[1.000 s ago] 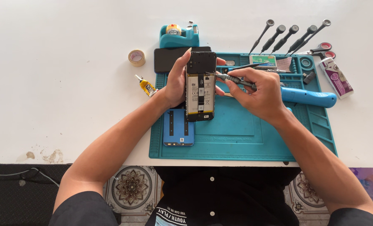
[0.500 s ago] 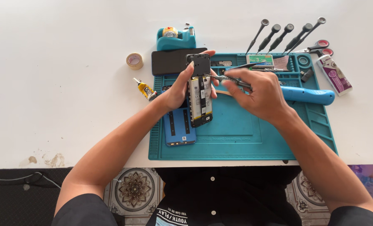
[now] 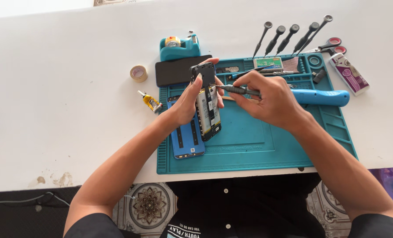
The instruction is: The person uses a toothbrush to clean the interior of a disassembled smartphone, then uses a screwdriver to remove screws from the device's internal frame. The person continues to unscrew and remove small metal brackets from the phone's interior.
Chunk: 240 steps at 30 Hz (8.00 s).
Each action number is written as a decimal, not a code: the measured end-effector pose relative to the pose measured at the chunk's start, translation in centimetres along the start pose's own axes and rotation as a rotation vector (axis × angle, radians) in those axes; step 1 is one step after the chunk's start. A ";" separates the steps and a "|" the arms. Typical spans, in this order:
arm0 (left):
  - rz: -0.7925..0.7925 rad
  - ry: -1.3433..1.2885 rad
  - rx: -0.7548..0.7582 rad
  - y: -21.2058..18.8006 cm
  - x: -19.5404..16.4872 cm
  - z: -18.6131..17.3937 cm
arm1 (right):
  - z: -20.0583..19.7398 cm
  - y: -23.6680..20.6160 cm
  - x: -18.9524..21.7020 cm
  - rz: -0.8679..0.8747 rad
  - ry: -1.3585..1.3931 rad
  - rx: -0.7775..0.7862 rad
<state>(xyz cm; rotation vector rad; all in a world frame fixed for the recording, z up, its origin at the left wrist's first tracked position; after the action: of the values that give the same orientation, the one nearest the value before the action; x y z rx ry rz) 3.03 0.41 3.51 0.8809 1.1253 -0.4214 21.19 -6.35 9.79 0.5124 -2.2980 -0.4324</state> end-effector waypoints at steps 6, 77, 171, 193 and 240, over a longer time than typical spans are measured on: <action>0.003 0.089 -0.014 0.0 0.2 -0.4 | 0.7 0.0 0.1 0.034 -0.209 0.040; 0.176 -0.389 -0.260 0.6 -0.4 -5.0 | 1.5 1.2 -2.2 0.163 -0.096 0.063; 0.246 -0.423 -0.056 1.1 -1.3 -4.5 | 3.7 -0.3 -0.1 0.021 0.132 0.286; 0.243 -0.417 -0.063 1.2 -1.4 -4.3 | 1.9 -0.4 -0.5 -0.006 0.201 0.053; -0.005 -0.343 0.145 0.2 -0.7 1.1 | -0.5 -0.5 -2.0 0.030 0.314 -0.311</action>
<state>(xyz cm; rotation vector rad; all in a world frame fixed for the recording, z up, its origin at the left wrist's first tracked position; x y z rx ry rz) 3.56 -0.38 4.35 0.8919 0.7891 -0.6382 22.94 -5.87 8.73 0.3601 -1.8920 -0.6338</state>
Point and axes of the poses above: each hand's wrist, its own y-axis towards the middle knuckle, its own z-axis out of the palm, x = y × z, the point moved 5 cm from there along y, towards the middle knuckle, and after that the axes turned 7 degrees about z, right-handed, at the moved point
